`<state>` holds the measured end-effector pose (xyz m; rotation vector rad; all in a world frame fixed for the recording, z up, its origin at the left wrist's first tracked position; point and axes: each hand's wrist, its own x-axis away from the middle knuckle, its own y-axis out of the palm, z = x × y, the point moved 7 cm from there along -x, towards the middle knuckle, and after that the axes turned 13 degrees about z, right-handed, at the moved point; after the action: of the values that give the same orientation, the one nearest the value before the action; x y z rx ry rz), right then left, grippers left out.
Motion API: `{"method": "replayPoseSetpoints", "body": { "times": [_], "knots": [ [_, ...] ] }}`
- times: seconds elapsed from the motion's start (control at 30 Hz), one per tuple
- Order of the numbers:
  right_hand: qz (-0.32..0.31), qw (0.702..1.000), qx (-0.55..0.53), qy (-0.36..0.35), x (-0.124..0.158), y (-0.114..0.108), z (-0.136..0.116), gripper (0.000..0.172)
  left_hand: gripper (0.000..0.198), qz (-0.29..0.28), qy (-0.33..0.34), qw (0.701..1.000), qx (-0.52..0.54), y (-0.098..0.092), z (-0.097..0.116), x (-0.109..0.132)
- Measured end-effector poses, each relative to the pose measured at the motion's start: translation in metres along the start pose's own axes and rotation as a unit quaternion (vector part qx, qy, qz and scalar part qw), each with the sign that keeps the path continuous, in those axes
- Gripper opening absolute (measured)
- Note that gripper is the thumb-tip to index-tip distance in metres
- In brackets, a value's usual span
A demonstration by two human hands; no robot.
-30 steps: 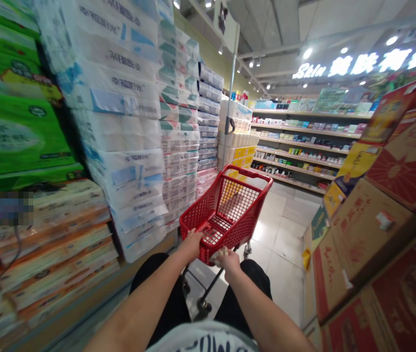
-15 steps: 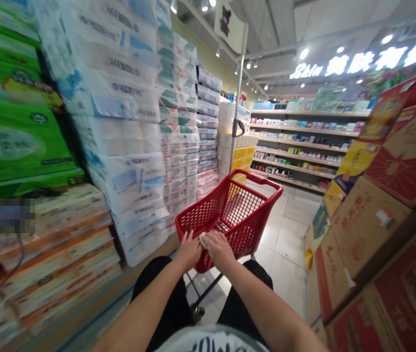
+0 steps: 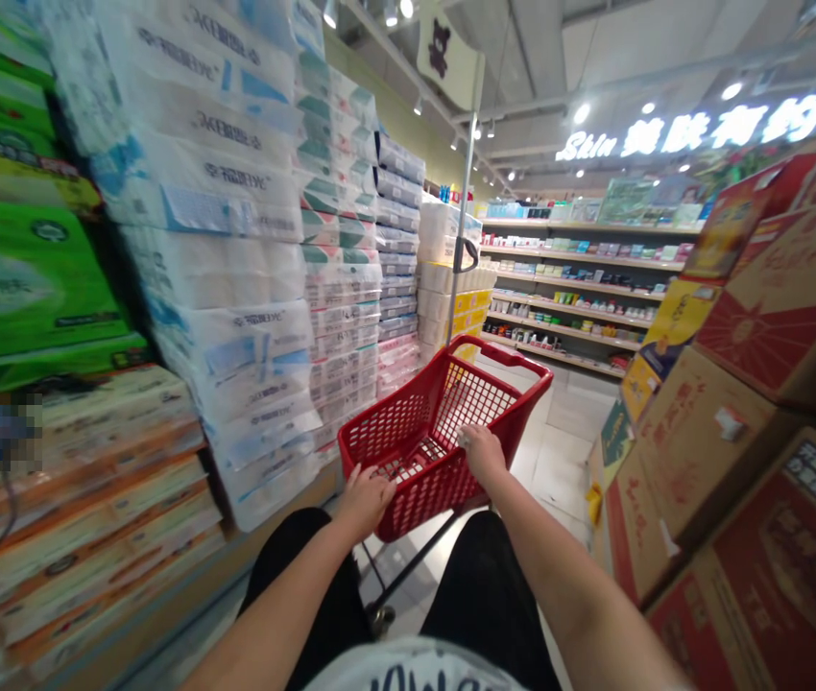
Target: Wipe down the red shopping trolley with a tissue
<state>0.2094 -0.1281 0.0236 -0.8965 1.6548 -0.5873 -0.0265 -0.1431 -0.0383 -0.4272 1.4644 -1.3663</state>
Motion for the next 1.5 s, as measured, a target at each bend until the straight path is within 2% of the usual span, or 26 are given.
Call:
{"method": "replayPoseSetpoints", "body": {
  "times": [0.1,0.23,0.33,0.47,0.67,0.9,1.1,1.17,1.23,1.33,1.4,1.5],
  "knots": [
    [-0.002,1.0,0.003,0.0,0.007,0.01,-0.023,0.027,0.041,0.023,-0.032,0.999,-0.02,0.004,0.017,-0.005],
    [0.021,0.999,0.012,-0.034,0.029,0.023,-0.057,0.023,0.039,0.032,-0.041,0.998,-0.018,0.007,0.041,-0.008],
    [0.022,0.997,0.014,-0.067,0.038,0.025,-0.064,0.021,0.037,0.035,-0.036,0.998,-0.029,0.006,0.04,-0.007],
    [0.008,0.995,0.007,-0.096,0.034,0.019,-0.057,0.021,0.034,0.046,-0.006,0.999,-0.027,0.002,0.028,-0.007],
    [0.015,0.996,0.035,-0.083,0.013,0.008,-0.031,0.021,0.037,0.027,0.02,0.999,-0.023,-0.004,0.012,-0.011],
    [0.003,0.995,0.078,-0.061,-0.009,-0.008,0.019,0.03,0.043,0.025,0.032,0.999,-0.033,-0.01,-0.003,-0.016],
    [0.034,0.995,0.088,-0.026,-0.03,-0.03,0.056,0.023,0.042,0.028,0.031,0.999,-0.016,-0.011,-0.009,-0.021],
    [0.057,0.996,0.068,0.009,-0.035,-0.038,0.069,0.025,0.04,0.032,0.017,0.999,-0.011,-0.009,-0.011,-0.022],
    [0.109,0.99,0.04,0.086,-0.039,-0.049,0.089,0.033,0.037,0.044,-0.015,0.999,-0.019,-0.006,-0.015,-0.023],
    [0.197,0.954,-0.001,0.228,-0.035,-0.062,0.125,0.049,0.036,0.061,-0.064,0.995,-0.038,-0.002,-0.018,-0.021],
    [0.208,0.936,-0.028,0.283,-0.031,-0.061,0.14,0.058,0.037,0.056,-0.077,0.995,-0.035,0.001,-0.017,-0.019],
    [0.179,0.937,-0.086,0.288,-0.027,-0.043,0.137,0.063,0.039,0.033,-0.077,0.996,-0.014,0.004,-0.013,-0.019]
  ]
}}
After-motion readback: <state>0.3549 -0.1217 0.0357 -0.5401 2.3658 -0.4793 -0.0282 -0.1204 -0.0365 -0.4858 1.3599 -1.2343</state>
